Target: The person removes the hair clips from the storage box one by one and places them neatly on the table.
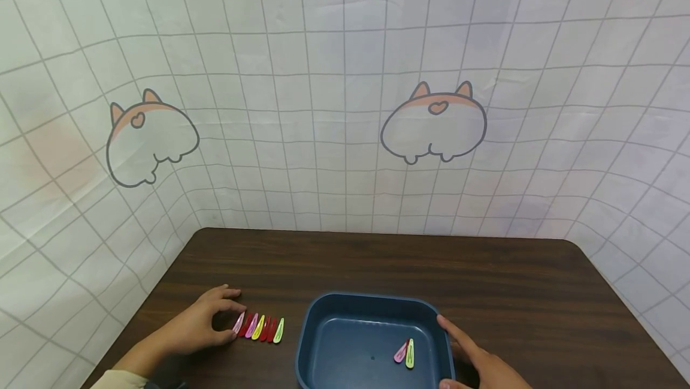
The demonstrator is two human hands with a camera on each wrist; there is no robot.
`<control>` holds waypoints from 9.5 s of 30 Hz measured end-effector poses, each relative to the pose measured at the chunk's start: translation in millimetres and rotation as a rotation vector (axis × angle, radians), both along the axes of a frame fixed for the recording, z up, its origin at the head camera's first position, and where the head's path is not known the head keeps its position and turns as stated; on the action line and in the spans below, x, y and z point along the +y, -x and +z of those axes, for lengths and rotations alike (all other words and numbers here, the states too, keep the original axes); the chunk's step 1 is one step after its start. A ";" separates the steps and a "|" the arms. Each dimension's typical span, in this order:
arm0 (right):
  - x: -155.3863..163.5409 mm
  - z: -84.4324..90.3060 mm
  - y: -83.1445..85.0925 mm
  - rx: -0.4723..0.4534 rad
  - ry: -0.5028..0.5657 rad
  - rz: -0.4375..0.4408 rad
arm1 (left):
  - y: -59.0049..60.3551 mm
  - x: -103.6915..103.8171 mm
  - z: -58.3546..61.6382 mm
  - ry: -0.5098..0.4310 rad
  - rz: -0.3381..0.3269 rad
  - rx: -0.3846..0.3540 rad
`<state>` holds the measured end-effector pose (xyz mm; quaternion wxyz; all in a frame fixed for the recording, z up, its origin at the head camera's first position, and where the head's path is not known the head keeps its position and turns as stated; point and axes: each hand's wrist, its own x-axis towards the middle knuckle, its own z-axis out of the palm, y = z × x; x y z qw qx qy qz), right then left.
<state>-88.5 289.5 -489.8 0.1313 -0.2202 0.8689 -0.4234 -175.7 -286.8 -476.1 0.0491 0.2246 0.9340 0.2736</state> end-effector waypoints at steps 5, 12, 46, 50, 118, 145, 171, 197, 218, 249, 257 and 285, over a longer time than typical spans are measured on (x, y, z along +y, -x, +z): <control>-0.7 0.2 -0.5 -0.037 0.016 -0.006 | -2.2 1.6 2.7 0.010 0.000 0.001; -0.2 0.4 -0.4 -0.058 0.041 -0.005 | -3.6 1.7 5.2 0.015 0.003 -0.035; 0.1 1.4 -1.5 -0.006 0.011 0.007 | -5.1 88.8 45.3 -0.043 -0.149 0.134; 0.4 0.9 -1.2 0.010 -0.003 0.010 | -5.3 100.0 47.8 -0.043 -0.184 0.128; 0.9 -3.9 2.1 -0.009 -0.014 -0.002 | -7.1 233.4 44.4 0.104 -0.623 0.178; 5.3 -6.0 6.3 0.004 -0.047 0.006 | -11.8 259.9 29.4 0.161 -0.627 0.228; 2.8 -3.5 4.5 -0.066 0.026 0.005 | -11.4 255.4 16.9 0.297 -0.713 0.203; 1.6 -6.3 2.7 0.019 -0.027 -0.012 | -9.2 258.3 9.9 0.222 -0.621 0.219; 1.7 -7.8 1.7 0.052 -0.043 -0.014 | -14.3 259.0 14.5 0.313 -0.602 0.199; 4.1 -11.6 7.3 0.004 -0.040 -0.017 | -9.1 258.1 19.4 0.183 -0.530 0.167; 1.2 -9.0 4.9 0.002 -0.039 -0.033 | -10.2 248.9 33.3 0.126 -0.489 0.179; 1.9 -7.1 1.9 0.041 -0.011 -0.019 | -7.8 188.8 62.5 0.046 -0.343 0.255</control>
